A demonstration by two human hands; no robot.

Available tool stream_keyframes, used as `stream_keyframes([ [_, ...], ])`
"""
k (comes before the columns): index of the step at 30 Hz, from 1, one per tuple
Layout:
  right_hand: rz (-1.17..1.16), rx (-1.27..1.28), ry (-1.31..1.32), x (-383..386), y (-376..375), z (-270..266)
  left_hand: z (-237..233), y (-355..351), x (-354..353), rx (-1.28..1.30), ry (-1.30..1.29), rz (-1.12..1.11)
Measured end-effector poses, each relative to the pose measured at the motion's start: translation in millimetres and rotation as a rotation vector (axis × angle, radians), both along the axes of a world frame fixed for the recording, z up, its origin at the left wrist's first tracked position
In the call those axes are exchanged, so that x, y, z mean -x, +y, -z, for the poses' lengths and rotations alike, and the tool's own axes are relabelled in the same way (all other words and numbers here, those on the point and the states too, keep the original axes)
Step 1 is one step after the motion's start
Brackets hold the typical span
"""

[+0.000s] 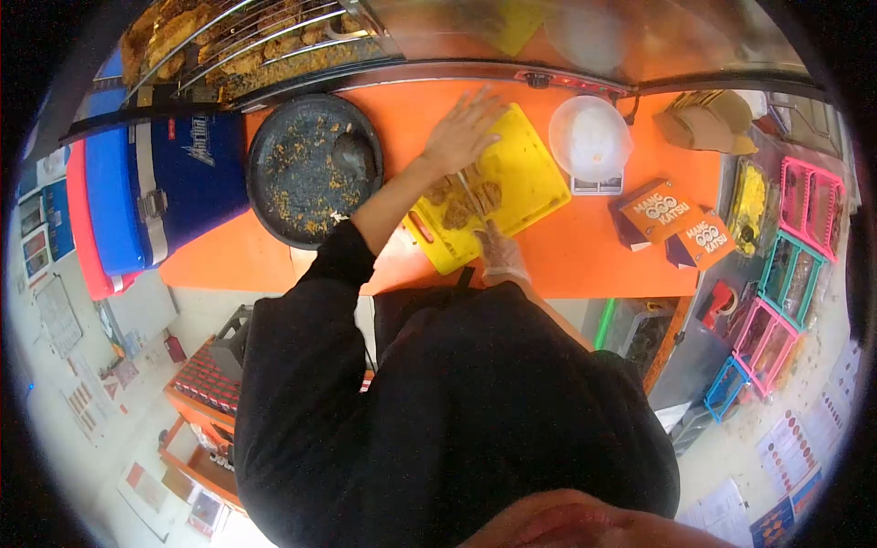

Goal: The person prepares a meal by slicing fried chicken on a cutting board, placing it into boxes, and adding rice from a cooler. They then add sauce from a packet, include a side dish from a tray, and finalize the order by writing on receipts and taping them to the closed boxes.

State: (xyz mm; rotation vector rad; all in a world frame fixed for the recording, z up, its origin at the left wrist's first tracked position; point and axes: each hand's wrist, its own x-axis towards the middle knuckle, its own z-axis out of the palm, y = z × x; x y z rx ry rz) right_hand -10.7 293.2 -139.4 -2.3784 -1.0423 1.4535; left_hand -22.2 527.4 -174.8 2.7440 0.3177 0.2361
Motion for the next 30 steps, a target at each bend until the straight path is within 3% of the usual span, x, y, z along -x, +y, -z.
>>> stream_keyframes([
  [1,-0.188,0.022,-0.022,3.5,10.1,-23.1,-6.8,5.2,11.2,0.062,-0.018,-0.030],
  [2,-0.244,0.005,-0.032,10.8,6.2,-13.4,-3.5,7.4,20.9,0.055,-0.022,-0.033],
  [4,-0.053,-0.099,0.078,30.8,-13.8,60.1,14.4,3.3,44.8,0.013,0.071,-0.086],
  [6,0.364,-0.324,0.416,55.7,-31.2,132.6,16.2,6.6,59.5,0.003,0.086,-0.113],
  [8,0.321,-0.335,0.491,59.2,-23.2,129.0,20.8,5.7,75.0,0.003,0.099,-0.128],
  [9,-0.143,-0.202,0.249,55.1,-12.8,116.2,22.9,7.2,82.0,0.003,0.099,-0.151],
  [11,-0.599,-0.063,-0.008,51.4,-5.7,114.5,22.7,7.8,86.3,-0.002,0.095,-0.175],
  [14,-0.555,-0.118,-0.030,59.6,3.7,117.4,11.2,10.6,95.7,-0.009,0.122,-0.172],
  [16,-0.171,-0.008,0.140,50.1,20.5,67.3,0.5,12.0,91.9,0.007,0.095,-0.135],
  [17,-0.170,-0.013,0.142,48.6,23.1,59.0,-6.7,14.1,88.3,0.002,0.097,-0.134],
  [19,0.064,0.084,0.314,45.4,19.6,46.5,-20.1,14.1,79.9,0.030,0.023,-0.076],
  [20,0.066,0.084,0.316,44.2,15.9,40.5,-20.6,12.8,74.5,0.030,0.024,-0.074],
  [22,0.090,-0.184,0.030,41.0,5.6,32.5,-17.3,9.0,60.9,0.050,-0.011,-0.055],
  [25,0.039,-0.159,-0.064,35.4,-8.7,60.2,-1.4,3.3,43.0,0.072,-0.038,-0.001],
  [29,0.005,-0.129,-0.031,22.8,-8.0,48.3,22.3,-1.1,35.9,0.022,0.025,-0.001],
  [30,-0.112,-0.189,-0.076,22.1,-7.9,46.1,33.2,-0.4,36.7,0.017,0.058,-0.008],
])
